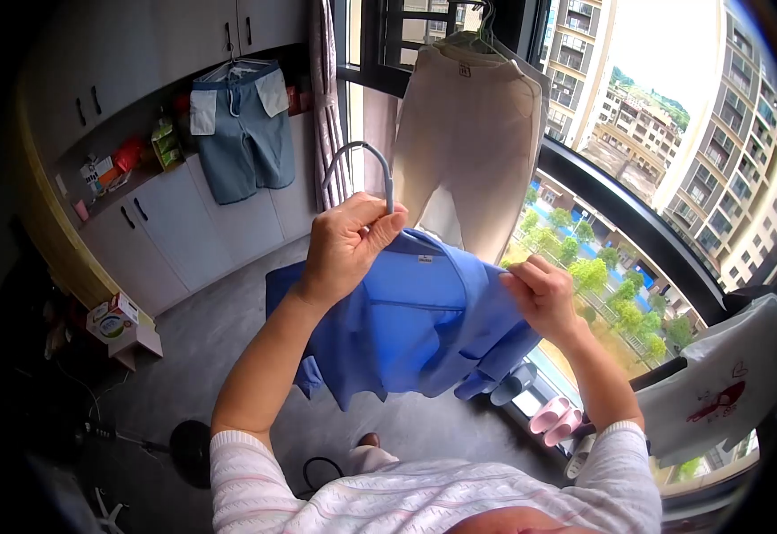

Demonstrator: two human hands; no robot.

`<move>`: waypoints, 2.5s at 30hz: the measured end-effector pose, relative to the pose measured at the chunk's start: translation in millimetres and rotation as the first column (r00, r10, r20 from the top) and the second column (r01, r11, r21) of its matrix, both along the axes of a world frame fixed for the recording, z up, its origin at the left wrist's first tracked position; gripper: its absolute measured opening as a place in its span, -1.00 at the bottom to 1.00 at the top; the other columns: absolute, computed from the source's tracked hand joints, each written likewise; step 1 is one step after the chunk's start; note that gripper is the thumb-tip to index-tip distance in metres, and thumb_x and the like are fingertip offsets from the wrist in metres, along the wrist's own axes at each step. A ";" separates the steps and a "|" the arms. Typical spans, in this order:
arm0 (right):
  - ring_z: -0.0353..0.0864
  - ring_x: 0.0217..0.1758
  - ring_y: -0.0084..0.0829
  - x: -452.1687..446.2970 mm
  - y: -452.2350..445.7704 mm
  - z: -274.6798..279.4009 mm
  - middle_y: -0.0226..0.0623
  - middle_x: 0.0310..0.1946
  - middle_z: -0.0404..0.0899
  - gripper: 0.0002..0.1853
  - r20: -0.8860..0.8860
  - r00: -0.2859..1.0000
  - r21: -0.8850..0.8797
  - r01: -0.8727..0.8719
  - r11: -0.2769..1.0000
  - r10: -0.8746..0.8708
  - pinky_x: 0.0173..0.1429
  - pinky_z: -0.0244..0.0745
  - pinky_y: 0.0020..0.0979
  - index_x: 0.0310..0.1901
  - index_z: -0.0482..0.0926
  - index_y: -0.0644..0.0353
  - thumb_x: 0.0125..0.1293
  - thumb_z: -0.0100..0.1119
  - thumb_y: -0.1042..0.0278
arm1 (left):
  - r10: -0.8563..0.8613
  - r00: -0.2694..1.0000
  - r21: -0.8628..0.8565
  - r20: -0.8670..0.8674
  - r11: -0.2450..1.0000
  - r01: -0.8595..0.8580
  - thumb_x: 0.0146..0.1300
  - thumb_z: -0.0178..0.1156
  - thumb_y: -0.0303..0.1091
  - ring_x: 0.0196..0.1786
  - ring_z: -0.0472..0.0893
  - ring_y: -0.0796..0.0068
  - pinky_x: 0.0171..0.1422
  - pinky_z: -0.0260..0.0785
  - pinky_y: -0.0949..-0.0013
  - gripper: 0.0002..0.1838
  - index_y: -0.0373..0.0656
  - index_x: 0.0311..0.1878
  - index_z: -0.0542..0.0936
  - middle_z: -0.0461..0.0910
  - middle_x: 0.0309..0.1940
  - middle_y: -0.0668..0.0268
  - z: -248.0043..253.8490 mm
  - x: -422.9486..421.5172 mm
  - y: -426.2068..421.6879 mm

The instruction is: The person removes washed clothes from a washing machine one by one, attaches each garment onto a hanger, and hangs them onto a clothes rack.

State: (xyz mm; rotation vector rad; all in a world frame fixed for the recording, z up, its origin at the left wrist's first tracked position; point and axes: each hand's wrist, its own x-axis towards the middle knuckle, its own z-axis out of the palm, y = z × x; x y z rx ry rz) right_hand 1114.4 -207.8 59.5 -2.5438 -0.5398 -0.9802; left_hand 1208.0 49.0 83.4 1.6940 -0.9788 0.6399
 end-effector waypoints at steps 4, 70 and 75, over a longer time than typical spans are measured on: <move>0.40 -0.62 -0.29 53.3 -16.4 20.0 -0.27 -0.63 0.36 -0.86 0.128 0.983 -0.007 0.137 0.991 -0.135 -0.54 0.27 -0.36 -0.48 0.50 0.17 0.13 0.17 0.31 | -0.008 0.998 0.095 0.062 0.996 0.002 0.18 0.17 -0.28 -0.45 0.48 0.66 -0.40 0.30 0.62 -0.75 -0.26 -0.20 0.58 0.52 -0.47 0.33 20.3 76.2 -1.9; 0.27 -0.58 -0.82 386.9 -168.9 174.4 -0.62 -0.67 0.42 -0.74 -0.016 0.786 0.269 0.599 0.754 -0.618 -0.47 0.22 -0.68 -0.39 0.61 0.26 0.25 0.11 0.21 | -0.615 0.784 0.143 -0.077 0.772 0.620 0.08 0.23 -0.24 -0.26 0.56 0.59 -0.11 0.38 0.54 -0.75 -0.18 -0.22 0.63 0.62 -0.35 0.31 153.7 615.6 -269.4; 0.42 -0.53 -0.79 381.3 -173.1 181.7 -0.53 -0.54 0.56 -0.76 -0.076 0.844 0.279 0.529 0.801 -0.531 -0.42 0.35 -0.69 -0.29 0.63 0.21 0.24 0.12 0.19 | -0.534 0.845 0.158 0.010 0.836 0.526 0.14 0.19 -0.30 -0.33 0.51 0.65 -0.20 0.34 0.58 -0.82 -0.21 -0.26 0.61 0.58 -0.41 0.38 156.3 611.4 -255.5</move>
